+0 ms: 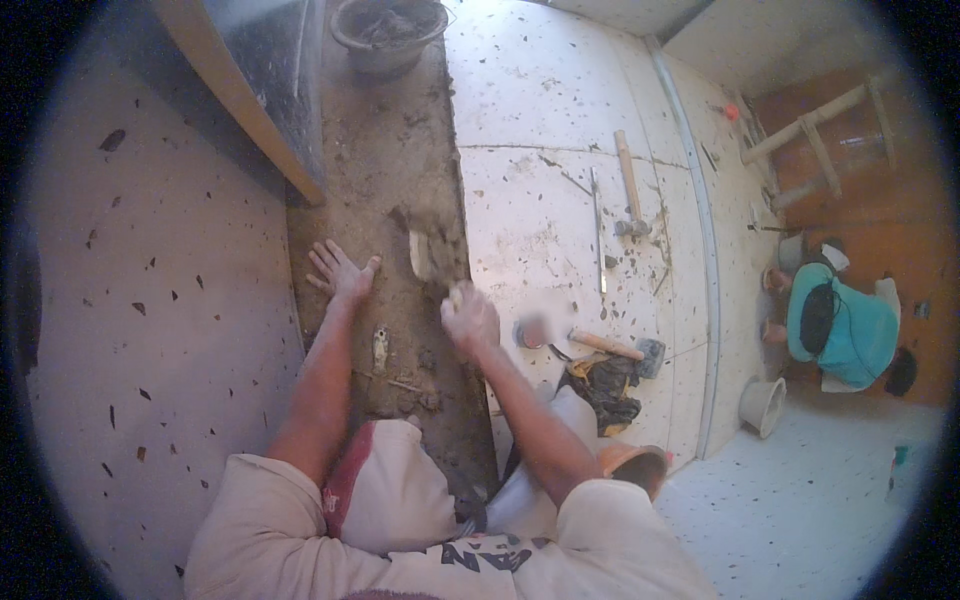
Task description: The person scoops wet cement from a bucket using a trowel and applies it to the floor, smoothing it out. They also use a cloth to wipe the floor surface and a hammer to tap a metal strip.
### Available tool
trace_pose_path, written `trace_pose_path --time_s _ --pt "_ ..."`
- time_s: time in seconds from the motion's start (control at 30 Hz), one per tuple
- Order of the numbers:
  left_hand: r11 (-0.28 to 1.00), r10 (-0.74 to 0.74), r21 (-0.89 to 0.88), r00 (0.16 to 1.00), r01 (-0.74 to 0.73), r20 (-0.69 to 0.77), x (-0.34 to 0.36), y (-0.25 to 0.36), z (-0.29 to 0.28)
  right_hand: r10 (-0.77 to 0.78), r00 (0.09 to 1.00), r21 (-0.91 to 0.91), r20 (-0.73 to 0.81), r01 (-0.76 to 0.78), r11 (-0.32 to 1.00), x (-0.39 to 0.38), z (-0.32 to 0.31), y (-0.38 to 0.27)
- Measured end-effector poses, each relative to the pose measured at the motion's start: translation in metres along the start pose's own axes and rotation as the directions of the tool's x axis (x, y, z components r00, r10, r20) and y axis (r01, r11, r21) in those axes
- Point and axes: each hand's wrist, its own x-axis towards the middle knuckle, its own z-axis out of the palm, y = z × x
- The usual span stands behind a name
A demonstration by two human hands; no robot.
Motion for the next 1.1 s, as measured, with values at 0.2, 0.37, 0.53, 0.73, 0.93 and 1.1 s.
trace_pose_path --time_s 0.2,0.37,0.53,0.73,0.93,1.1 --pt "0.991 -0.04 0.134 0.987 0.019 0.155 0.003 0.001 -0.019 -0.062 0.994 0.029 -0.093 0.065 0.997 0.115 -0.076 -0.085" --pt "0.984 -0.098 0.167 0.974 0.064 0.205 -0.005 0.016 -0.039 -0.242 0.952 -0.179 -0.185 0.21 0.961 0.235 -0.128 -0.174" --pt "0.984 -0.108 0.161 0.972 0.075 0.207 -0.005 0.012 -0.035 -0.187 0.929 -0.165 -0.321 0.139 0.976 0.312 -0.142 -0.249" --pt "0.987 -0.082 0.147 0.983 0.058 0.165 -0.002 0.008 -0.026 -0.36 0.82 -0.236 -0.446 0.281 0.93 0.321 -0.153 -0.237" --pt "0.982 -0.077 0.182 0.988 0.052 0.131 0.005 0.0 -0.016 -0.483 0.82 -0.237 -0.308 0.426 0.873 0.204 -0.112 -0.086" --pt "0.985 -0.015 0.173 0.996 0.0 0.086 0.007 0.001 -0.001 0.051 0.995 0.214 -0.085 -0.032 0.976 -0.002 -0.009 0.028"
